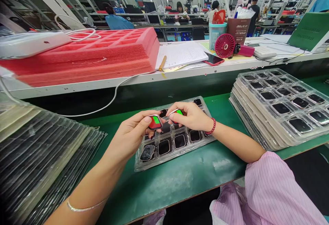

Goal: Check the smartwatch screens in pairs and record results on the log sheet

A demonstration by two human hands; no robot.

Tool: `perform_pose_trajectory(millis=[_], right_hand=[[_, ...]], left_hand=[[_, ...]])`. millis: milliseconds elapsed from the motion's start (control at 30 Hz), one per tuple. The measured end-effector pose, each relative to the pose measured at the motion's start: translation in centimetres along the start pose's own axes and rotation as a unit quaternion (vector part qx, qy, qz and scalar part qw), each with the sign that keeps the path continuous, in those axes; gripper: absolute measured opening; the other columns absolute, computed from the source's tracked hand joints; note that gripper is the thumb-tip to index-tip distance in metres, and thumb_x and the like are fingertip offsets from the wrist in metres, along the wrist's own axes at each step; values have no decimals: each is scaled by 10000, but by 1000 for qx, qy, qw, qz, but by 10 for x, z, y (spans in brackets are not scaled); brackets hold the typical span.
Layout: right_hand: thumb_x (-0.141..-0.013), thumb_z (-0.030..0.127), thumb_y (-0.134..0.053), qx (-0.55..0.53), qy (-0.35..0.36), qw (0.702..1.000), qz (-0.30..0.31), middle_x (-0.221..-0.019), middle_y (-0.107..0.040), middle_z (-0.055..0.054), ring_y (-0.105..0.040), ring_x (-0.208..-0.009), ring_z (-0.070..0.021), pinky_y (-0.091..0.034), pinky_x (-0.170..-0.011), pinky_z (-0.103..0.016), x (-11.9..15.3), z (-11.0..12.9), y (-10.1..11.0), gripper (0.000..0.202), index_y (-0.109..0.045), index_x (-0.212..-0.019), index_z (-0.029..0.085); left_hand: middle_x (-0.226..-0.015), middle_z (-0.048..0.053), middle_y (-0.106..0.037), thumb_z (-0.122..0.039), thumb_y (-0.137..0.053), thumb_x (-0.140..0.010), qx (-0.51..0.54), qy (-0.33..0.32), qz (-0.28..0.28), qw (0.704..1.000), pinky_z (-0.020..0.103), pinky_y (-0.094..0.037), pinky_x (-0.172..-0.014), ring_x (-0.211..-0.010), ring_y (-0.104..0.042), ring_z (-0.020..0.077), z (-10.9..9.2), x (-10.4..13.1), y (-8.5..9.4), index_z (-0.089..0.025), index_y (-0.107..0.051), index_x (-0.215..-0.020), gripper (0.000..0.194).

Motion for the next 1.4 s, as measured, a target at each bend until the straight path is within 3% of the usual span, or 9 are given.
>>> perform_pose_trajectory(millis=[167, 400, 700, 1000, 1133, 1400], right_hand=[[-839, 253, -636, 34, 10, 999, -4, -761, -674, -33, -593, -636, -112, -488, -542, -204, 1, 2, 1, 136, -632, -909, 137], [-822, 215, -615, 59, 17, 998, -4, -829, -676, -39, -607, -698, -125, -482, -598, -228, 2, 4, 1, 178, -607, -981, 137], [-821, 148, -563, 112, 34, 993, 15, -1002, -667, -65, -643, -881, -167, -508, -695, -266, 3, 1, 1, 268, -582, -1088, 152], [-850, 191, -577, 92, 27, 995, 14, -917, -674, -58, -641, -782, -147, -505, -646, -250, 3, 2, 0, 185, -600, -1026, 140], [-856, 184, -573, 82, 37, 996, 20, -917, -675, -56, -659, -812, -148, -522, -687, -254, 3, 4, -1, 148, -597, -995, 141], [-804, 139, -557, 154, 32, 987, 16, -1021, -673, -61, -666, -859, -164, -530, -646, -242, 5, 4, -1, 290, -578, -1092, 166]], left_hand=[[-933, 58, -713, -460, -683, -848, 12, -15, 16, 1000, 229, -517, -538, -670, -623, 137, -2, 1, -1, -182, -689, -1152, 413], [-941, 67, -713, -347, -745, -785, 6, -26, 27, 999, 230, -524, -558, -779, -678, 185, -4, 2, -3, -168, -637, -1224, 486], [-1088, 96, -713, -306, -771, -753, 12, -29, 11, 999, 256, -558, -680, -888, -686, 198, -1, 2, -3, -158, -642, -1166, 457], [-1011, 97, -722, -387, -752, -763, -3, -45, 3, 999, 300, -575, -644, -830, -683, 218, -6, 3, -4, -160, -697, -988, 324], [-1037, 88, -711, -344, -737, -773, -18, -46, 6, 999, 314, -571, -717, -855, -678, 207, -5, 4, -4, -165, -678, -1028, 317], [-1044, 69, -694, -296, -710, -785, -52, -49, 10, 997, 345, -546, -805, -909, -672, 217, 3, 4, -3, -197, -637, -1102, 340]])
Point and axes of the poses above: each hand's wrist, its own x-axis away from the middle knuckle, its own y-axis out of the back of the hand, z = x × y, the point moved 3 cm from there along -x, towards the middle knuckle
